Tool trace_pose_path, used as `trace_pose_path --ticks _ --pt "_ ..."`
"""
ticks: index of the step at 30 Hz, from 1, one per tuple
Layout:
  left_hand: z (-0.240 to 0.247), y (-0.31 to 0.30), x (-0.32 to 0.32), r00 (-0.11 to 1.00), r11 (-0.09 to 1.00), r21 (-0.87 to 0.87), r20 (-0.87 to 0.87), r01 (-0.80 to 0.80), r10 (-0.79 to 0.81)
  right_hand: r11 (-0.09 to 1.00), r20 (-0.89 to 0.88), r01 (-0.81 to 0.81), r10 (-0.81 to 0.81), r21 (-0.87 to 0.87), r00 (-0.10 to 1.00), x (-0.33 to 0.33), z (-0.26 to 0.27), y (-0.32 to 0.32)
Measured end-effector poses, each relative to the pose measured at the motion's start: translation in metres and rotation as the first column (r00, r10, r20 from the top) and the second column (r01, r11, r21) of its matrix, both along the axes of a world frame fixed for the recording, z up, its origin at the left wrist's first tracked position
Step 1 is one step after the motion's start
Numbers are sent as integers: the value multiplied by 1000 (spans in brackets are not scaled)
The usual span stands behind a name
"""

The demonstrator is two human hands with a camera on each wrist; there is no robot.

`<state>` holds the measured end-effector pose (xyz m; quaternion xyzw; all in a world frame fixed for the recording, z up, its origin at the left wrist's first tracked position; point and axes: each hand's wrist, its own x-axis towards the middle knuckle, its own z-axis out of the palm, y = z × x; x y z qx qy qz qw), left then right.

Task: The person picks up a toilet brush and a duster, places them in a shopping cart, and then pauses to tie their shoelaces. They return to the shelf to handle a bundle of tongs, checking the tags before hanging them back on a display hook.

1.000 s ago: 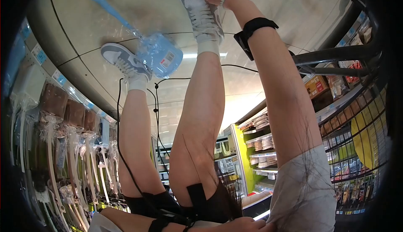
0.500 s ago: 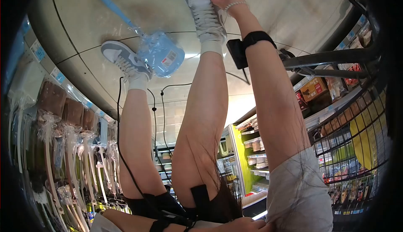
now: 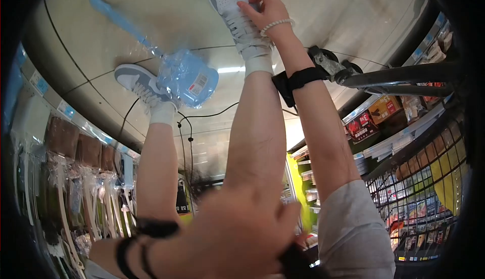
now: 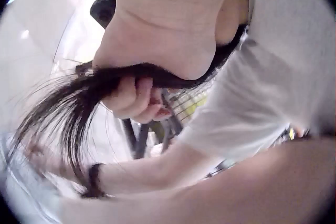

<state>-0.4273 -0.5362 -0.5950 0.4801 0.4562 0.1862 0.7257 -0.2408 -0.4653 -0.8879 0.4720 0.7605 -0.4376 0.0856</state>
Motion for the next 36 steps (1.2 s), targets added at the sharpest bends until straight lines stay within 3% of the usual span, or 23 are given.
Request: trace_pose_path --ticks 2,4,6,8,10,11,13,14,16,20,23,26,28,29,32,34,36 --pt "-35 -4 1 998 998 58 54 9 -12 999 41 -33 33 0 999 -1 -8 5" --pt "-51 -8 17 993 992 121 113 23 -36 978 6 83 -84 -190 996 4 -13 10" --pt "-47 -7 41 985 989 140 172 -37 12 953 -25 188 -199 -238 980 10 -19 10" --pt "-50 -4 55 987 994 87 142 68 -80 912 -49 282 -310 -299 949 16 -23 8" --pt "-63 3 67 988 989 -125 -119 79 -94 869 43 293 -301 -398 953 15 -21 13" --pt "-69 7 68 971 959 -229 -134 164 -198 864 42 302 -312 -402 949 14 -21 14" --pt "-94 14 74 939 968 -251 -332 -2 -84 799 148 351 -320 -488 936 12 -18 17" --pt "-109 14 76 903 973 -229 -419 -3 -96 796 147 356 -327 -490 934 11 -14 20" --pt "-142 13 78 818 980 -198 -561 20 -130 668 218 424 -373 -612 902 8 -6 26" --pt "-183 20 86 731 976 -209 -656 64 -188 649 281 425 -319 -631 905 6 -6 29" --pt "-214 11 99 696 969 -245 -694 16 -187 716 217 365 -293 -595 931 12 -17 26" --pt "-222 12 107 690 964 -266 -694 17 -204 731 219 354 -279 -583 935 9 -15 29" --pt "-218 11 108 680 963 -270 -701 26 -215 663 216 351 -281 -661 935 8 -12 32" --pt "-216 11 109 676 964 -266 -705 28 -214 665 222 278 -171 -693 960 9 -24 33" --pt "-214 12 104 712 959 -279 -662 53 -232 638 235 299 -186 -710 954 11 -26 35" --pt "-220 2 107 689 963 -259 -684 80 -241 612 244 313 -196 -727 950 9 -24 37" --pt "-231 -9 107 689 990 -40 -714 138 -125 588 253 324 -204 -741 946 8 -22 40"
